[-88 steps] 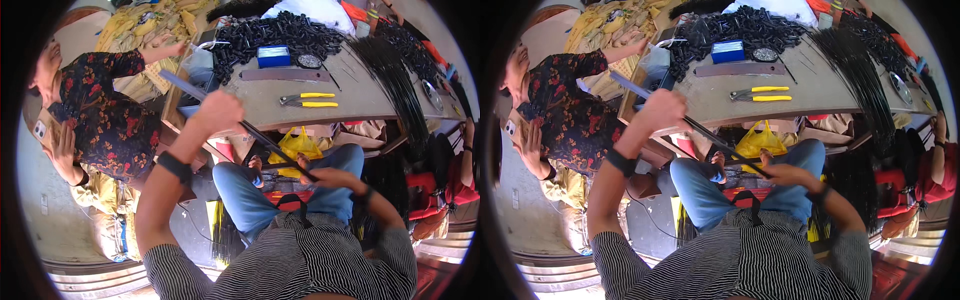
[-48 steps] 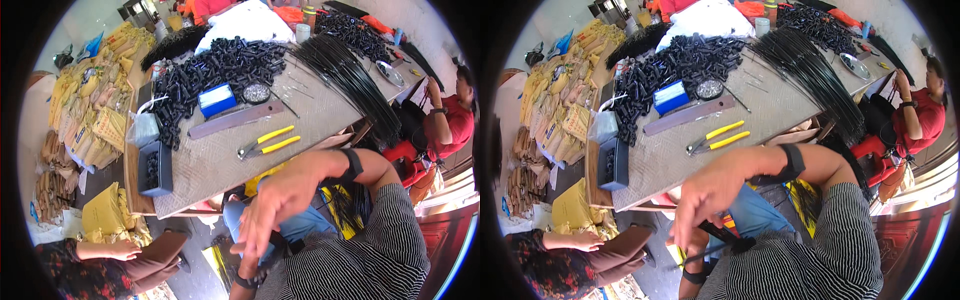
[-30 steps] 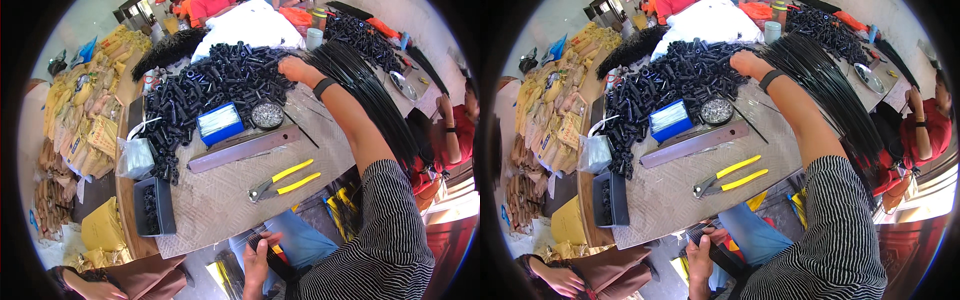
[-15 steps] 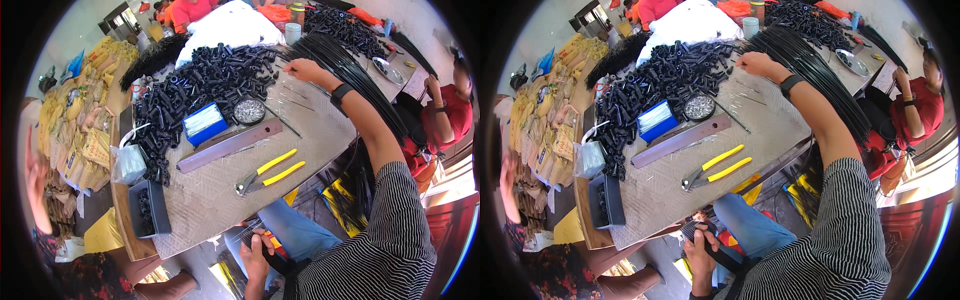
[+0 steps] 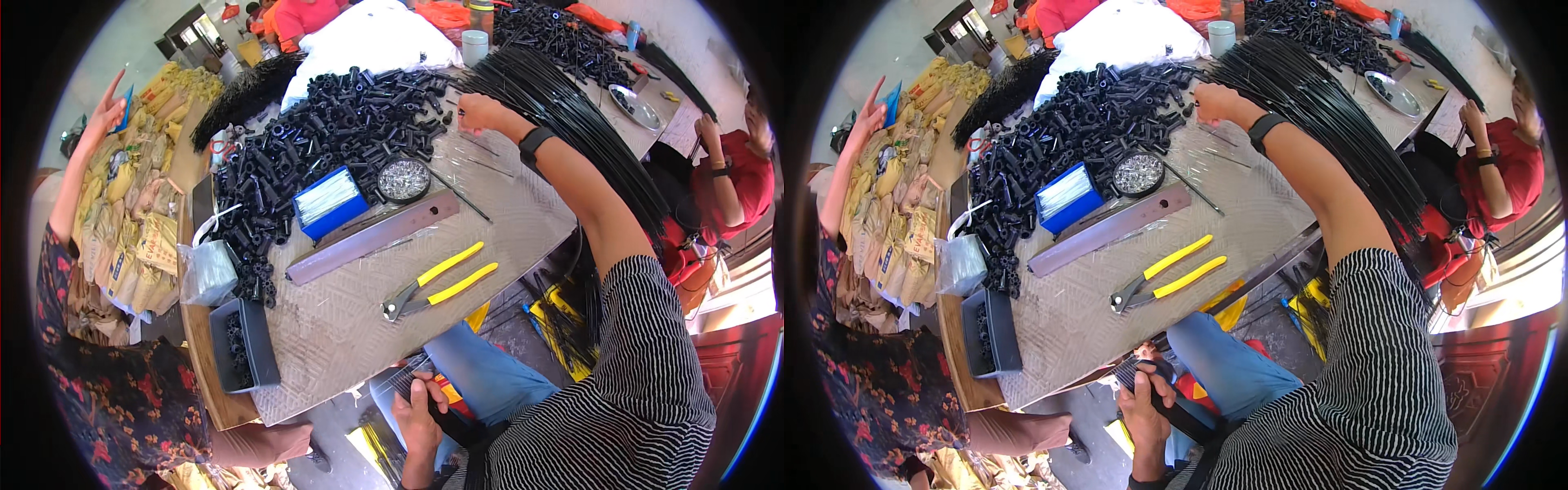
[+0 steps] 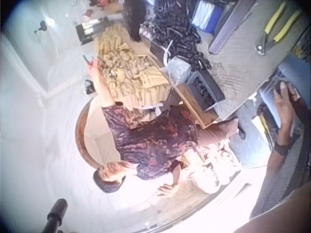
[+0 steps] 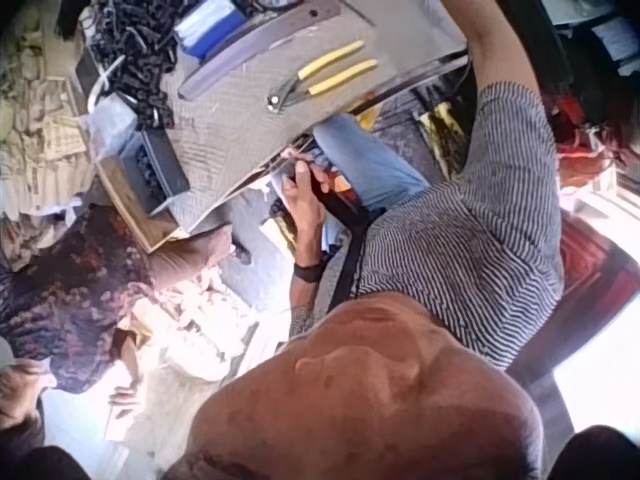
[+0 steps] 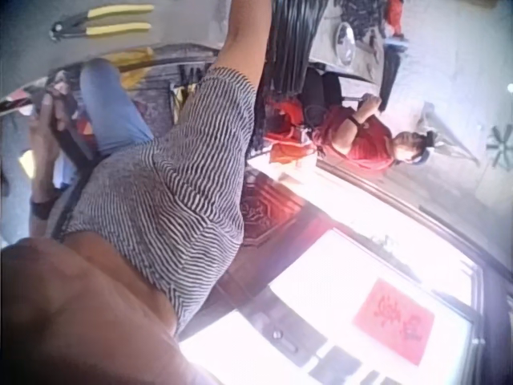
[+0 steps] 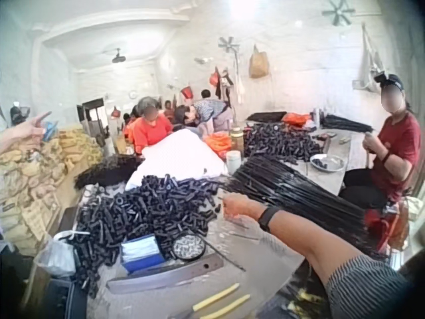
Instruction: Assembling components of umbrella frames by hand using pliers.
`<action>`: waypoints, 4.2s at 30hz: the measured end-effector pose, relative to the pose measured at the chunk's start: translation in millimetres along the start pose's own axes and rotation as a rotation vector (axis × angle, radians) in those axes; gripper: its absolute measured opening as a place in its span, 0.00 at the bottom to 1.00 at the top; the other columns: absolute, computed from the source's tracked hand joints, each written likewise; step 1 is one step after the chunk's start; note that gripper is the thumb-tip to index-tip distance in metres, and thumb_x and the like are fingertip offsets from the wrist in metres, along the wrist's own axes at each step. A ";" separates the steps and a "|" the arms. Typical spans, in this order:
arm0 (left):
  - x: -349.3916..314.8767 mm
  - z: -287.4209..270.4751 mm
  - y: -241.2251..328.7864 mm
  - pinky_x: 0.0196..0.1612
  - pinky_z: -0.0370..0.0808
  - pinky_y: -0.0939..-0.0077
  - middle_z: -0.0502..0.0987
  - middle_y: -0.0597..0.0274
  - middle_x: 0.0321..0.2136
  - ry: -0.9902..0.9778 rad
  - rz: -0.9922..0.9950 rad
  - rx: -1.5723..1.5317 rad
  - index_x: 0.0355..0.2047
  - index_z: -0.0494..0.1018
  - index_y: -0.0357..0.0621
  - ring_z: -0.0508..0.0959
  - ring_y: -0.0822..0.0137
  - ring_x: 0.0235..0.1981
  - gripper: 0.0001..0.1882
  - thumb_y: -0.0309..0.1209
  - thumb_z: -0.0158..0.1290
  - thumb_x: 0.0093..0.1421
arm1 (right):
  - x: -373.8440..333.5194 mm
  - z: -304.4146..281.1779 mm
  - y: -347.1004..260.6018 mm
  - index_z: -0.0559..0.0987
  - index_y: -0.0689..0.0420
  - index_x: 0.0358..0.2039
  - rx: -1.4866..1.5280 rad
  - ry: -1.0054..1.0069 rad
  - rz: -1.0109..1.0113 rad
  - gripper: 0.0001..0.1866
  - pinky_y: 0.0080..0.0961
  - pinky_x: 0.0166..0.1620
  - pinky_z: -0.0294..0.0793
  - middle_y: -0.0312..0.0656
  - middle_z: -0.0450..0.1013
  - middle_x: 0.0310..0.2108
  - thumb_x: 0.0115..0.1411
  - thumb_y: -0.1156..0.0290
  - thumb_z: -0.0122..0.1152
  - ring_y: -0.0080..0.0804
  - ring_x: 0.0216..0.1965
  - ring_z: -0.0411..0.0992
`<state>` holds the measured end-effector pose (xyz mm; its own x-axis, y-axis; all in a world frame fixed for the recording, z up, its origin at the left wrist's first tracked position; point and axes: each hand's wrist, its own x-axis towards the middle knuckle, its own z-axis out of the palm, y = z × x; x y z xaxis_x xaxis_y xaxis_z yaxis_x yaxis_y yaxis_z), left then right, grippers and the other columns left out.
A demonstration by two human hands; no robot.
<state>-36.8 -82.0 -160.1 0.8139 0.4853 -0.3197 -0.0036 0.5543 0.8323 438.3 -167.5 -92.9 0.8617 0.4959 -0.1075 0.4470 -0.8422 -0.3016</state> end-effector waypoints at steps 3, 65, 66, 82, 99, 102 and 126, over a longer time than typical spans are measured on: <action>1.2 2.1 -1.0 0.17 0.62 0.80 0.64 0.63 0.15 0.041 0.004 -0.019 0.34 0.65 0.39 0.62 0.73 0.13 0.10 0.35 0.44 0.61 | -3.0 2.0 -6.2 0.77 0.61 0.23 -0.141 0.092 -0.026 0.07 0.28 0.29 0.74 0.43 0.75 0.19 0.43 0.71 0.57 0.33 0.22 0.75; -4.9 -13.3 -1.7 0.20 0.63 0.82 0.65 0.62 0.16 -0.018 0.010 -0.126 0.48 0.54 0.37 0.64 0.74 0.15 0.18 0.32 0.43 0.62 | -10.5 10.7 0.4 0.76 0.59 0.27 -0.176 0.438 -0.270 0.08 0.34 0.32 0.72 0.46 0.74 0.26 0.48 0.70 0.51 0.42 0.28 0.73; -4.8 -14.6 -2.0 0.20 0.63 0.82 0.65 0.62 0.16 -0.019 0.012 -0.128 0.48 0.53 0.37 0.64 0.74 0.15 0.19 0.32 0.43 0.62 | -11.2 8.7 -8.4 0.76 0.60 0.27 -0.024 0.343 -0.414 0.08 0.33 0.31 0.71 0.46 0.74 0.26 0.48 0.70 0.52 0.41 0.28 0.73; -4.9 -11.2 3.9 0.18 0.62 0.80 0.65 0.63 0.16 0.038 0.024 -0.099 0.34 0.65 0.38 0.63 0.73 0.15 0.09 0.33 0.44 0.61 | -6.2 21.2 -21.5 0.76 0.60 0.27 -0.386 0.264 -0.229 0.07 0.38 0.35 0.73 0.49 0.74 0.31 0.47 0.74 0.52 0.44 0.36 0.73; -10.8 -13.2 2.7 0.18 0.62 0.81 0.64 0.63 0.16 0.005 0.057 -0.121 0.35 0.64 0.39 0.62 0.73 0.15 0.10 0.34 0.45 0.61 | -5.9 29.6 -16.9 0.76 0.57 0.26 -0.724 0.275 -0.372 0.06 0.36 0.33 0.71 0.43 0.75 0.27 0.48 0.72 0.52 0.40 0.32 0.74; -11.9 -14.5 4.5 0.19 0.63 0.82 0.66 0.61 0.16 -0.011 0.061 -0.135 0.36 0.63 0.35 0.64 0.73 0.15 0.11 0.32 0.43 0.62 | -4.6 26.5 -13.1 0.77 0.57 0.26 -0.646 0.270 -0.370 0.07 0.35 0.33 0.71 0.44 0.75 0.27 0.47 0.69 0.52 0.39 0.32 0.74; -8.5 -14.1 2.2 0.18 0.63 0.81 0.63 0.64 0.15 0.059 0.046 -0.136 0.36 0.63 0.39 0.63 0.73 0.15 0.09 0.33 0.42 0.62 | -16.2 17.4 3.3 0.75 0.54 0.21 -0.287 0.279 -0.372 0.04 0.34 0.30 0.69 0.44 0.72 0.24 0.41 0.74 0.53 0.43 0.29 0.71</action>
<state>-51.9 -75.3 -161.9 0.7755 0.5489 -0.3120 -0.1217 0.6148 0.7792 421.6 -174.6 -108.6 0.6461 0.7296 0.2240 0.7480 -0.6636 0.0039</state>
